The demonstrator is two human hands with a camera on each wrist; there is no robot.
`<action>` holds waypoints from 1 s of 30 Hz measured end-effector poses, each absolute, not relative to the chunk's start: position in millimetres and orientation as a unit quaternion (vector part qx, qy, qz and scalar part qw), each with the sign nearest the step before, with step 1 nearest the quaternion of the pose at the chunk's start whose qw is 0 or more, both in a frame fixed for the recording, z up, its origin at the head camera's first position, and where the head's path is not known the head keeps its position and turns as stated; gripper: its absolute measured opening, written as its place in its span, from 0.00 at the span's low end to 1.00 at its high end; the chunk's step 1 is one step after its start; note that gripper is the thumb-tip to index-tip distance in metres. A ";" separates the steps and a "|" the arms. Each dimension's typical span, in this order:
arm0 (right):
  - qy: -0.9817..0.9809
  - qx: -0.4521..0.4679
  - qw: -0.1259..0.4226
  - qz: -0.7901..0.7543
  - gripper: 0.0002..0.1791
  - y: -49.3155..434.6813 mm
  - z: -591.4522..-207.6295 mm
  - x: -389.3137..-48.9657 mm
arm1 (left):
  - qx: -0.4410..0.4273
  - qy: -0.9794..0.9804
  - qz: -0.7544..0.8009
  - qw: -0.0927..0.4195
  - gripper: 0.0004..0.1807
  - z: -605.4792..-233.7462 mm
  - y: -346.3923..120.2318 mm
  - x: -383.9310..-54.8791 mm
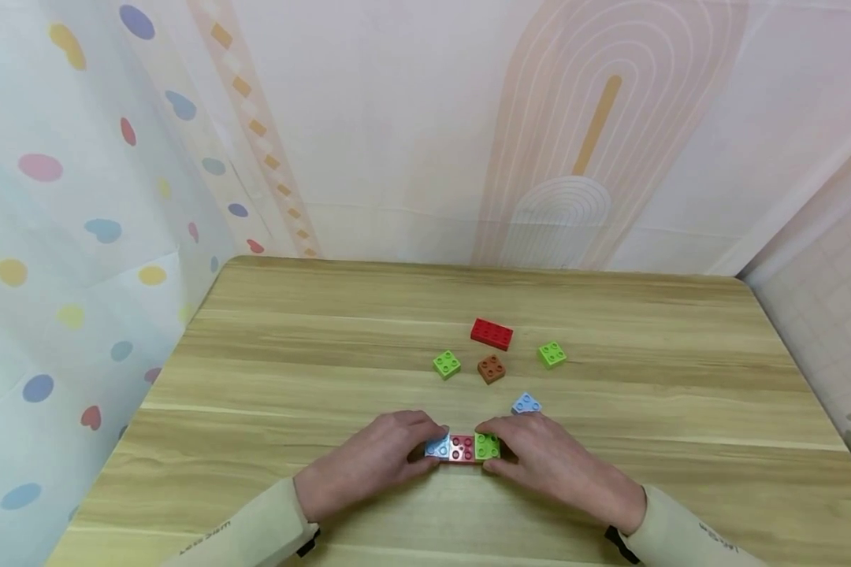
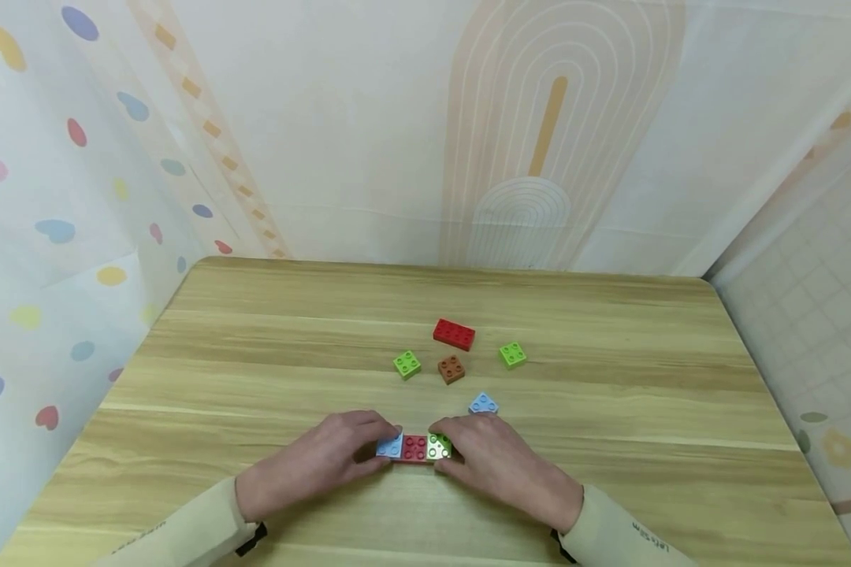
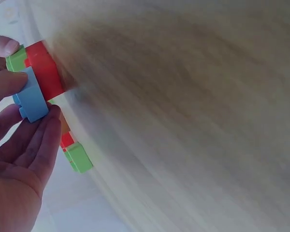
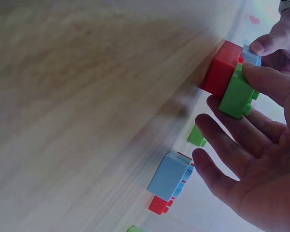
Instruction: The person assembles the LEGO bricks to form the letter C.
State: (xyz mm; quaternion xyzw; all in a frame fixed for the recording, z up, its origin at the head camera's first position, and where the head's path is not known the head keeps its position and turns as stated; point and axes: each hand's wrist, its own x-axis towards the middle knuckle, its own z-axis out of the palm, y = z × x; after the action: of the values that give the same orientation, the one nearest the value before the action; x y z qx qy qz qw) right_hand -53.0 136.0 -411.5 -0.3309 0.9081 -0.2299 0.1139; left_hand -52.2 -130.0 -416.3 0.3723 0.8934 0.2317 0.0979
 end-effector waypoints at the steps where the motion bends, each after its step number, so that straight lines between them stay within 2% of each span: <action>1: 0.908 -0.331 0.114 -0.231 0.19 136.4 -411.5 -53.1 | 0.372 0.895 0.227 0.098 0.17 -416.2 -129.5 -52.1; 4: 0.907 -0.333 0.111 -0.232 0.20 137.0 -412.0 -53.1 | 0.363 0.896 0.233 0.109 0.18 -415.2 -130.5 -53.4; 13: 0.910 -0.329 0.096 -0.233 0.25 142.1 -411.2 -50.2 | 0.330 0.853 0.349 0.205 0.25 -417.9 -140.2 -62.5; 20: 0.918 -0.313 0.033 -0.239 0.29 160.5 -408.0 -54.8 | 0.299 0.837 0.399 0.227 0.20 -422.7 -139.2 -65.0; 30: 0.933 -0.292 0.012 -0.211 0.32 178.8 -412.7 -69.2 | 0.290 0.826 0.420 0.238 0.19 -427.5 -132.8 -68.1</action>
State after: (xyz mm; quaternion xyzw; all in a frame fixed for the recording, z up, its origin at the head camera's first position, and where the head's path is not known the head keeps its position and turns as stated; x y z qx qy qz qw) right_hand -69.2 178.8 -412.7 -0.2921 0.9327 -0.2111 0.0123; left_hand -68.1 -132.8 -427.5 0.2902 0.8260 0.4205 0.2379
